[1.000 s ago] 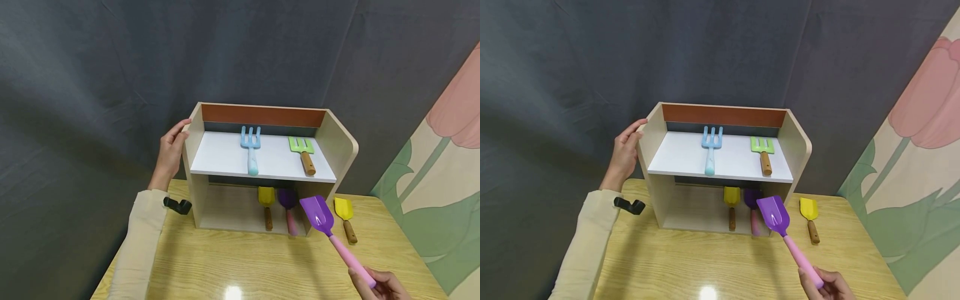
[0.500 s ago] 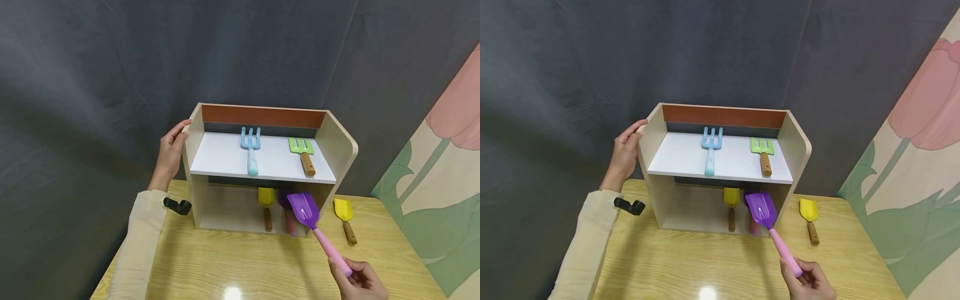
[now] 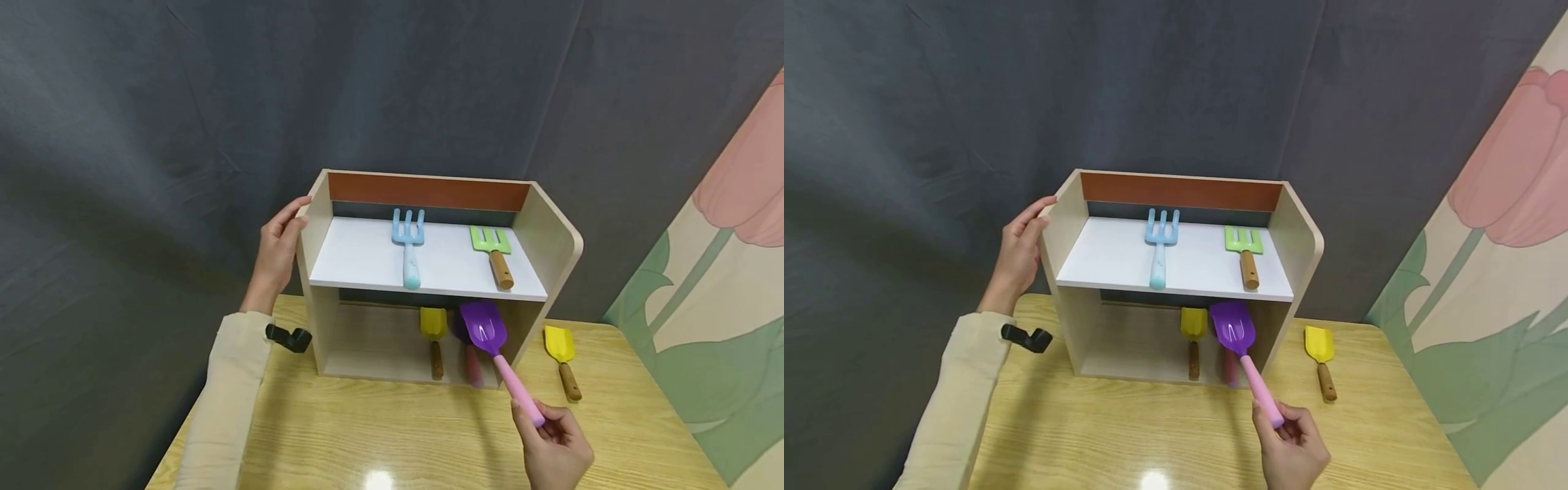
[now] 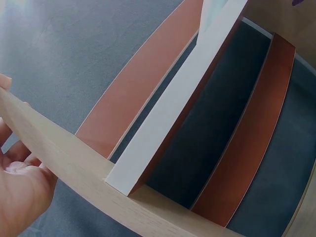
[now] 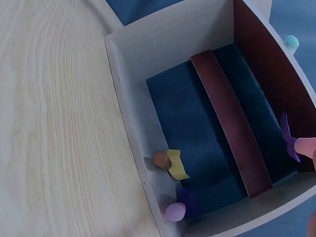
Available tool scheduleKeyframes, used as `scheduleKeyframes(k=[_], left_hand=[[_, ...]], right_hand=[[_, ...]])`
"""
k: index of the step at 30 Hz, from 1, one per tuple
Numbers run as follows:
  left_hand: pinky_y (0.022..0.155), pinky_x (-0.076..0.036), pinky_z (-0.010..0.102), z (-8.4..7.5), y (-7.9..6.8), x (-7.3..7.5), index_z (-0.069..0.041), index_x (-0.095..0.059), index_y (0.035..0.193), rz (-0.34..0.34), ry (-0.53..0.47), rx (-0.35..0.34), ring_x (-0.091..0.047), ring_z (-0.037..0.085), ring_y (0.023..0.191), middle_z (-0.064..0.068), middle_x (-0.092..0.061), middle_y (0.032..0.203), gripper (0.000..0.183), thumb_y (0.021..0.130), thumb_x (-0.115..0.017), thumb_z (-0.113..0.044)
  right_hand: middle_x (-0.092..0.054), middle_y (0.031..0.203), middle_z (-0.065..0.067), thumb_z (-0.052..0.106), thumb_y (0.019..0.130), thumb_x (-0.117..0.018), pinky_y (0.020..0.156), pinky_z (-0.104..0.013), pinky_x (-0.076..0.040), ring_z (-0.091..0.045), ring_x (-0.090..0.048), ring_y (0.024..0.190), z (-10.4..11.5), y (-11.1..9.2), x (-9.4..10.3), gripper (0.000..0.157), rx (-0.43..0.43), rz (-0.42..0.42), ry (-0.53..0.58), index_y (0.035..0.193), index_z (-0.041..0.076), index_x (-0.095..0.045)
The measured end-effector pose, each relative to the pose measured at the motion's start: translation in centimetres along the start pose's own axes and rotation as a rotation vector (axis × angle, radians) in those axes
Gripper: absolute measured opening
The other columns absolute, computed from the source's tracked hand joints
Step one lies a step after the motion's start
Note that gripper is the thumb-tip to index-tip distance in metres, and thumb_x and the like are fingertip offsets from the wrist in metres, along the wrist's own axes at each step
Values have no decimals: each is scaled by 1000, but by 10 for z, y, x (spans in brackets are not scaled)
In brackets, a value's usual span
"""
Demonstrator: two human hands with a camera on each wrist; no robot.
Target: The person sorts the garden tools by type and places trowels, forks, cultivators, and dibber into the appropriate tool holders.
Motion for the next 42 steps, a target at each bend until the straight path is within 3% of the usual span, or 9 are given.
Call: scheduleKeyframes(k=[13,20,33,42], left_hand=[[111,-26,45,-1,-1,0,0,-52,137,2,14,-5,-39,24,132,11,-46,145,41,100,-46,-15],[110,-27,47,1,-2,0,-1,-52,138,2,25,0,-40,25,130,10,-46,144,41,100,-47,-17],[110,-27,48,1,0,-1,-1,-53,137,-4,20,-4,-41,26,129,10,-46,144,41,99,-47,-16],[109,-28,49,2,-1,0,-2,-53,137,-6,28,-2,-42,26,128,10,-46,144,41,99,-47,-17]], right_hand=[[-68,69,-2,-24,64,-74,49,-11,-47,-2,-58,53,-3,-4,-15,20,20,-22,18,75,-24,-57],[-67,70,-4,-25,64,-75,53,-14,-50,-5,-62,58,-27,-5,-26,23,-16,-23,128,76,-25,-55],[-67,72,-3,-24,64,-74,54,-14,-50,-4,-63,61,-48,-15,-55,25,-79,-28,169,75,-25,-51],[-66,69,-1,-22,66,-74,47,-12,-45,-1,-57,54,-40,-27,-73,25,-95,-20,168,72,-23,-51]])
Point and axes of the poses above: each hand's wrist, its own y-axis towards the middle knuckle, its own x-axis out of the back of the hand, z = x × y, the point moved 7 cm from there along y, towards the middle knuckle
